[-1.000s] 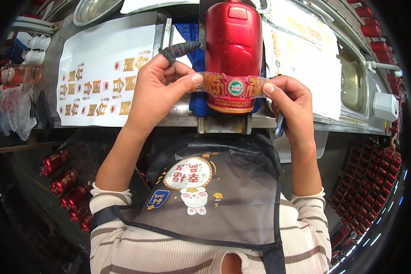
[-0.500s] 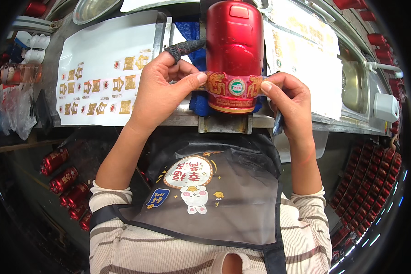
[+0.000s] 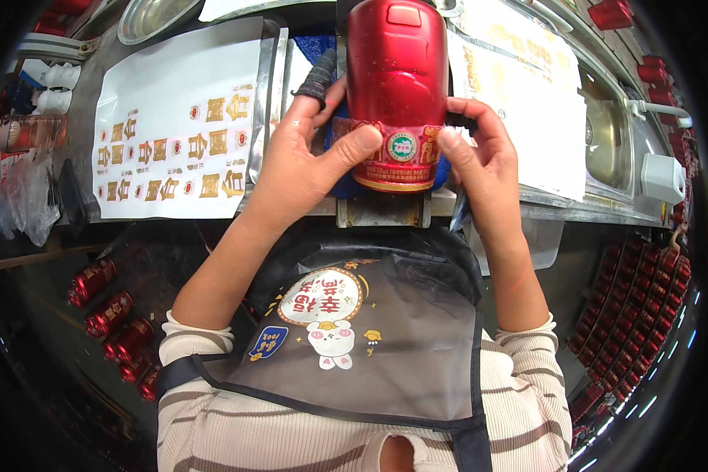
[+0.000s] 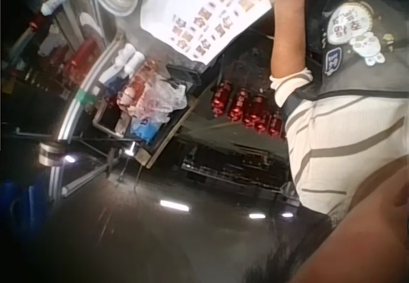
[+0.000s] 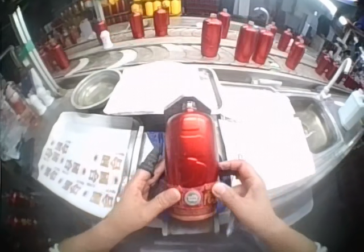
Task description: The person applies a decorative label to a red cylindrical can, smoothing it with a blue cloth. They then handle a stack of label sheets, separating and organizing them on a nearby surface.
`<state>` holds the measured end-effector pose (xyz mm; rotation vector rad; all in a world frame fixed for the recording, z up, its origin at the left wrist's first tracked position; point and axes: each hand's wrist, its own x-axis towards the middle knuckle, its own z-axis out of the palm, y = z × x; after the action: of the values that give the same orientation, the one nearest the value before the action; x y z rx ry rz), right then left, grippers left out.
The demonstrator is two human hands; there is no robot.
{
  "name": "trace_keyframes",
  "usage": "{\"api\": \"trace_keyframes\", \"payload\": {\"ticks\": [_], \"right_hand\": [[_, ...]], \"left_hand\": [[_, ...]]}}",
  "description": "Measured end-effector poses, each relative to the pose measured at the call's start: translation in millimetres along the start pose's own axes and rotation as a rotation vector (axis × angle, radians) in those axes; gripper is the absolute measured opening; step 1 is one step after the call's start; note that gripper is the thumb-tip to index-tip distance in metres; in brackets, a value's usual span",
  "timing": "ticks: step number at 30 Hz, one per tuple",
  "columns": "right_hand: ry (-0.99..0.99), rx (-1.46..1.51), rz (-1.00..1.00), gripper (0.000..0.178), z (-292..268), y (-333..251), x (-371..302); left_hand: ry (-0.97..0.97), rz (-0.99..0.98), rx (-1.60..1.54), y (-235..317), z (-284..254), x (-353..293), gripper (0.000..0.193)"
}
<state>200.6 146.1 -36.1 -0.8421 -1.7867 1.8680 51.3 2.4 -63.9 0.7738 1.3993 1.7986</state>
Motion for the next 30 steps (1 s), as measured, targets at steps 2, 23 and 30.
{"api": "trace_keyframes", "payload": {"ticks": [2, 23, 30], "right_hand": [[-0.027, 0.035, -0.033, 0.049, -1, 8, 0], [-0.068, 0.042, 0.028, 0.048, 0, -9, -2], [-0.056, 0.077, 0.026, 0.047, -2, -6, 0]], "left_hand": [[-0.017, -0.015, 0.003, 3, 1, 2, 0.075], [0.013, -0.016, 0.029, 12, 8, -1, 0.072], [0.019, -0.009, 0.013, 12, 10, 0, 0.068]]}}
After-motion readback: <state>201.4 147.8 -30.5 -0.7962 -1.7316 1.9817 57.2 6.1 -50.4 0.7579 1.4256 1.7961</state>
